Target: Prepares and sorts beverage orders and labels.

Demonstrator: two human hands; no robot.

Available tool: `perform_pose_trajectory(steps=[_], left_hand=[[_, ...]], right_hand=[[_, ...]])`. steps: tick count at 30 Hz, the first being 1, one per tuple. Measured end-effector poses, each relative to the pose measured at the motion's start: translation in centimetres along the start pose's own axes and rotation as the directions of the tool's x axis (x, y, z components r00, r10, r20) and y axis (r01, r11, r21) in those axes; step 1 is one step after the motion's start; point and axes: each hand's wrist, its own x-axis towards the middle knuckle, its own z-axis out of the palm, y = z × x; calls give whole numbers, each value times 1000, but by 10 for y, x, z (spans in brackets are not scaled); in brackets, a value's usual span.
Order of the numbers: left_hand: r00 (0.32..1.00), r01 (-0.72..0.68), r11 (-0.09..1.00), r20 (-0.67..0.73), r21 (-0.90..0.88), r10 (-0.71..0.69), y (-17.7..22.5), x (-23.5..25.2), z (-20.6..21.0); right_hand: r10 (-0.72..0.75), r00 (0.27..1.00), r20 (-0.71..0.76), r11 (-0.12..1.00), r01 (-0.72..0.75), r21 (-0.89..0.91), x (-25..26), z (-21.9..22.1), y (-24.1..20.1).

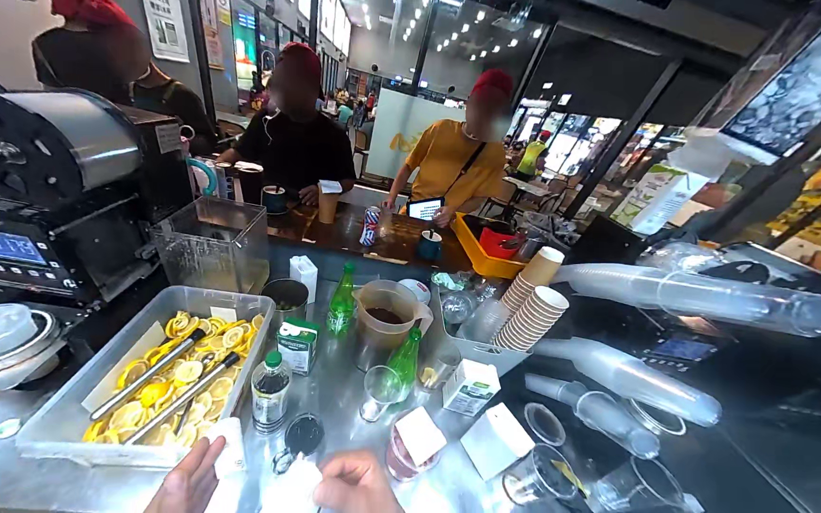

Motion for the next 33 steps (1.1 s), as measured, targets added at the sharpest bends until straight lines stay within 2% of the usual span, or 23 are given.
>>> perform_pose_trajectory(steps=[4,8,11,14,20,27,33], left_hand=[[995,86,993,52,-78,-82,5,0,5],[992,84,984,111,-158,-67,8,3,5],[1000,27,970,3,-240,-27,20,2,9],[999,-2,949,-39,-317,-11,21,1,3],[997,32,902,82,-431,3,17,7,2],[987,71,939,162,-336,-17,17,-3,37],[981,19,967,192,-252,31,39,-34,72]], right_hand=[[-127,965,229,991,133,-10,5,21,7],[-157,950,269,988,153,36,14,26,8],[-214,930,298,975,223,5,8,21,-16],[-182,946,269,980,196,-27,-10,2,-35],[-132,987,89,982,143,-126,-36,-50,-49],[-201,977,72,959,211,-187,-57,-58,-71],[-243,960,138,938,269,-218,-85,-71,-98]])
